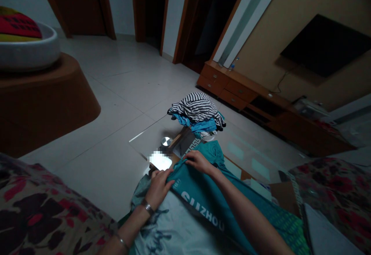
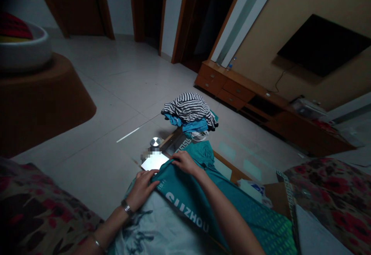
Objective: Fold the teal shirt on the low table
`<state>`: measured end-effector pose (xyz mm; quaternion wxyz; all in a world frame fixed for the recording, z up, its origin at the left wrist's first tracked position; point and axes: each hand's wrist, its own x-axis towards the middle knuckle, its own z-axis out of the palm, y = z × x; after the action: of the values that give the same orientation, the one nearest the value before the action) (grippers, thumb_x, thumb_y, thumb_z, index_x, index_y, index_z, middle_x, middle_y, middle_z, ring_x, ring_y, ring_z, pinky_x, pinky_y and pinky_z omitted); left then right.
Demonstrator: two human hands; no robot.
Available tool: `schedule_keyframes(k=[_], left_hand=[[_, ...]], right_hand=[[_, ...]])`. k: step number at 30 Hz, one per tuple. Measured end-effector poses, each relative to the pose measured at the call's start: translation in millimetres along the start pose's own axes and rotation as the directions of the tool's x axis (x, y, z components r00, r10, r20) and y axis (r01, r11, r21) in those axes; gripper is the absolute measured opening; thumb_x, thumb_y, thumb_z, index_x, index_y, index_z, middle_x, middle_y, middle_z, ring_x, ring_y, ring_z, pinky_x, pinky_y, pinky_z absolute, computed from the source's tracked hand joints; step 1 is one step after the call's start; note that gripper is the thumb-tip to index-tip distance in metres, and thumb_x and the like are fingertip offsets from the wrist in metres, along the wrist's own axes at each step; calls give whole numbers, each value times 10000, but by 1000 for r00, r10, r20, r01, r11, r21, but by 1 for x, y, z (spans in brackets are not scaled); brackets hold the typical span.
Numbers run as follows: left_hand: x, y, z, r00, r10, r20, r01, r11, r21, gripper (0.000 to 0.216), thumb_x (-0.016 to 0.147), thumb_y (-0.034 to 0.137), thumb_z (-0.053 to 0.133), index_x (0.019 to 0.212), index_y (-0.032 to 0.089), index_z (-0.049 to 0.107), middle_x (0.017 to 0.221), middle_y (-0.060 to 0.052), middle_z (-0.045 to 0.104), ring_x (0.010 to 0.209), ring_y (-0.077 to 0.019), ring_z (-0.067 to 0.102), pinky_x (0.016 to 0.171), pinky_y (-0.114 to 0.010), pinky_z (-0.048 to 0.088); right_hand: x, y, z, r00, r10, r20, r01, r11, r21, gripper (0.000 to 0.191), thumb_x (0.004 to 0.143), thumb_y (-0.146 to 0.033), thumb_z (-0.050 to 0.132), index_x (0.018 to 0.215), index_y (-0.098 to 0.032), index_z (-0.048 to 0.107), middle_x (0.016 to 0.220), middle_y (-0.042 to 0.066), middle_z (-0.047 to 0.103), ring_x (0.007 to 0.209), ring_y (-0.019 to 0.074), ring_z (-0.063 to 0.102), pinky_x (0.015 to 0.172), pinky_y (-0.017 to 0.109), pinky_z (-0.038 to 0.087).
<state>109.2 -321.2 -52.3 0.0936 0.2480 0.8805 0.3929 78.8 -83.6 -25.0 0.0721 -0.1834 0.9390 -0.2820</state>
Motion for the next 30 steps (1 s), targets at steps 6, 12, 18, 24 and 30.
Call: schedule_keyframes(k=[6, 12, 18, 24, 30], left_hand=[[-1, -9, -8, 996, -80, 40, 79, 996, 39, 233, 860, 291, 503, 1057, 219, 606, 874, -26, 659, 879, -214, 579, 868, -401, 368], [27, 3, -1, 992, 103, -68, -107, 993, -58, 494, 859, 269, 489, 1342, 201, 408, 1278, -91, 530, 1202, -234, 440, 997, -402, 333], [67, 2, 11, 989, 82, 120, -76, 996, -54, 585, 772, 226, 600, 1329, 198, 426, 1108, -75, 610, 1056, -231, 535, 914, -383, 378], [75, 4, 9, 991, 40, 127, -50, 996, 74, 379, 810, 273, 570, 1183, 211, 548, 954, -40, 640, 937, -208, 579, 843, -331, 393], [76, 12, 14, 999, 14, 44, -22, 981, 193, 237, 903, 314, 431, 1029, 203, 598, 914, -52, 664, 929, -217, 588, 852, -358, 362]], right_hand=[[25, 2, 18, 992, 129, 4, -126, 974, -188, 126, 806, -264, 644, 906, -200, 684, 857, 39, 684, 876, 190, 561, 783, 288, 355], [15, 7, 18, 997, 67, -24, -69, 995, -75, 99, 799, -214, 641, 890, -195, 677, 859, 23, 686, 856, 171, 561, 776, 268, 354], [6, 9, 17, 992, 102, -71, -104, 994, -33, 127, 810, -247, 638, 910, -186, 688, 842, 28, 686, 802, 165, 563, 734, 259, 358], [16, 0, 20, 979, 181, -97, -196, 967, -163, 153, 832, -299, 619, 905, -183, 688, 805, 44, 676, 822, 189, 557, 752, 285, 348], [10, 1, 9, 949, 216, -229, -247, 962, -119, 211, 871, -350, 567, 989, -204, 662, 970, 55, 654, 955, 200, 523, 825, 307, 351]])
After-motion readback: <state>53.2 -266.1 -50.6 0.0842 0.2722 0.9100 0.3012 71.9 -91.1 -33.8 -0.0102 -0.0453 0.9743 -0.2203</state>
